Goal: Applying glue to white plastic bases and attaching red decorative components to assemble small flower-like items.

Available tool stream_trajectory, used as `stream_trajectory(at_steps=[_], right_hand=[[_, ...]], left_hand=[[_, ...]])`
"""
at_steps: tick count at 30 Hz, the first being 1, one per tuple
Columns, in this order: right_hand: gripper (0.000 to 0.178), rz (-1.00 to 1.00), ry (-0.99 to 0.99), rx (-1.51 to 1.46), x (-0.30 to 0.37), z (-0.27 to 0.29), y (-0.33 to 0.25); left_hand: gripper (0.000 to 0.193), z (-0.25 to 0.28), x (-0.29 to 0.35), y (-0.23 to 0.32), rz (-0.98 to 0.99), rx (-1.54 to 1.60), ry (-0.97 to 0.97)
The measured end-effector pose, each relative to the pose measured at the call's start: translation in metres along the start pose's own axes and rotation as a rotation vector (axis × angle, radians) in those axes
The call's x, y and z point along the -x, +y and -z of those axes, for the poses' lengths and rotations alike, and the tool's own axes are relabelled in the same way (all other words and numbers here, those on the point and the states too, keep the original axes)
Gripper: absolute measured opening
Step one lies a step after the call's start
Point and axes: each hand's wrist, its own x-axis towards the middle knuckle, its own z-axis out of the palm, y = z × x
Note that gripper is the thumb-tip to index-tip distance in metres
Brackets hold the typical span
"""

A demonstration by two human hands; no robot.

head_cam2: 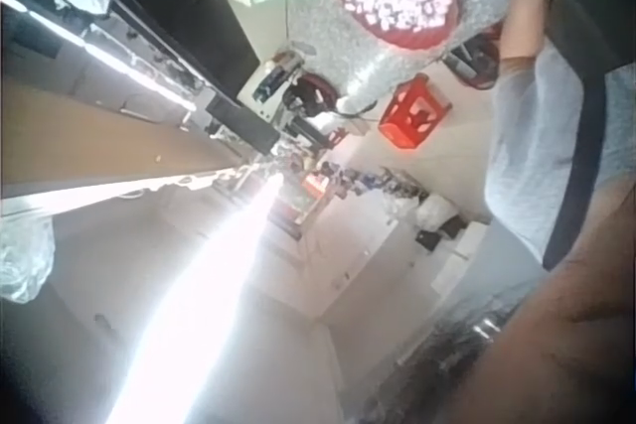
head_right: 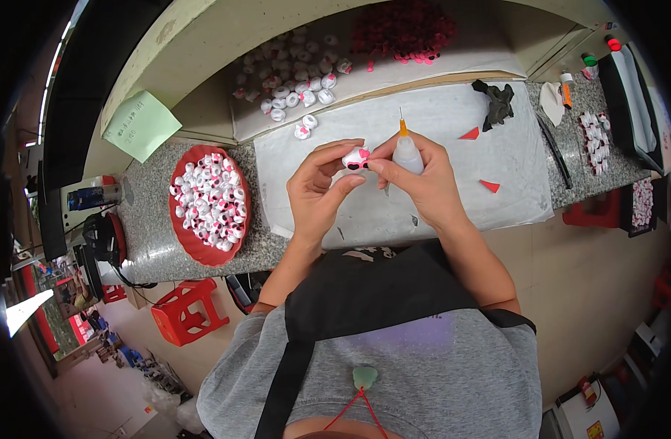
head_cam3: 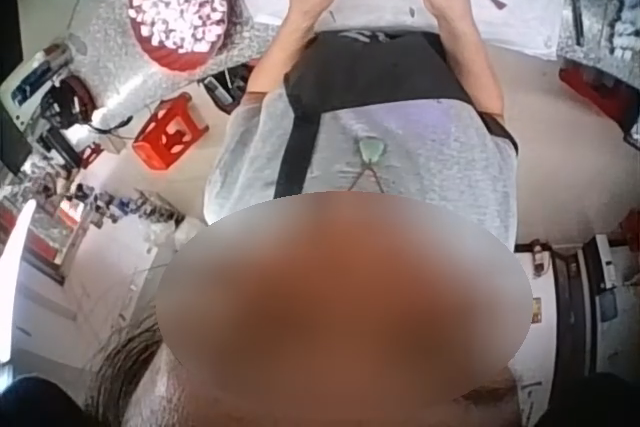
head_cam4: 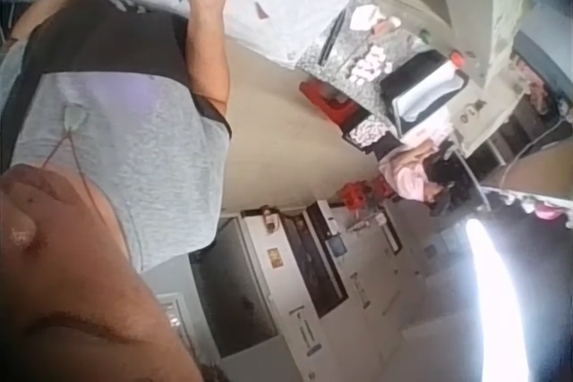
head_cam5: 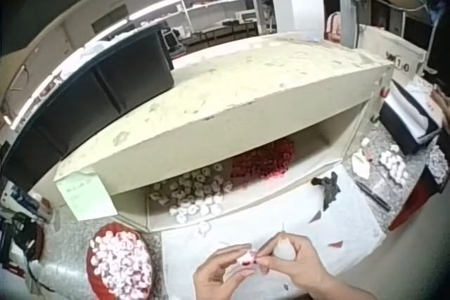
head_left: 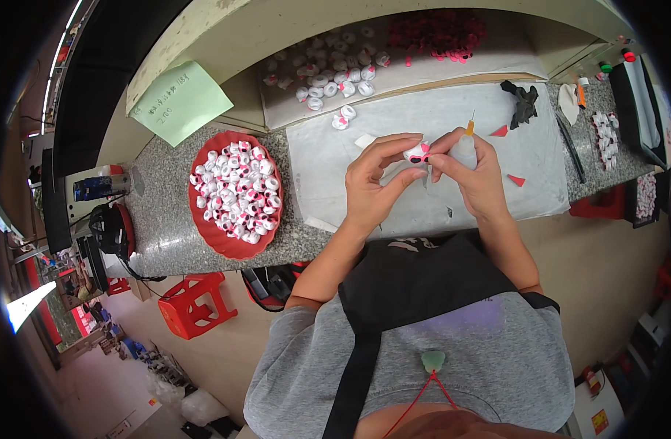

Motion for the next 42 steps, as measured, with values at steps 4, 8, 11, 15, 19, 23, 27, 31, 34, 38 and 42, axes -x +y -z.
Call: stream_trajectory(at_steps=[4, 8, 11, 15, 19, 23, 27, 31, 34, 38, 42], right_hand=[[0.013, 0.053, 0.007, 0.067, 0.001, -0.002, 0.002], [0.029, 0.060, -0.056, 0.054, 0.002, -0.001, 0.000], [0.035, 0.050, -0.090, 0.025, 0.004, -0.006, -0.006], [0.034, 0.050, -0.121, 0.038, 0.003, -0.009, -0.006], [0.027, 0.033, -0.112, 0.047, 0.005, -0.003, 0.000], [0.025, 0.085, -0.106, 0.038, 0.006, -0.001, 0.001], [0.025, 0.107, -0.113, 0.030, 0.006, -0.003, 0.001], [0.025, 0.097, -0.101, 0.016, 0.008, -0.004, 0.001], [0.026, 0.091, -0.080, 0.008, 0.007, -0.005, 0.001], [0.024, 0.079, -0.095, 0.036, 0.007, -0.006, -0.004], [0.023, 0.090, -0.094, 0.031, 0.008, -0.006, -0.003]], left_hand=[[0.023, 0.002, 0.001, 0.004, 0.098, 0.220, -0.043], [0.024, 0.001, 0.001, 0.011, 0.193, 0.363, -0.030], [0.026, 0.004, 0.002, 0.011, 0.140, 0.358, -0.060], [0.024, 0.004, 0.006, 0.009, 0.137, 0.310, -0.074], [0.022, 0.003, 0.007, 0.010, 0.158, 0.297, -0.082], [0.021, 0.002, 0.008, 0.010, 0.133, 0.262, -0.107], [0.020, 0.003, 0.010, 0.007, 0.103, 0.223, -0.103], [0.022, 0.003, 0.009, 0.009, 0.115, 0.207, -0.112], [0.023, 0.003, 0.008, 0.010, 0.124, 0.217, -0.117], [0.024, 0.000, 0.009, 0.011, 0.119, 0.237, -0.086], [0.024, -0.002, 0.012, 0.009, 0.100, 0.187, -0.053]])
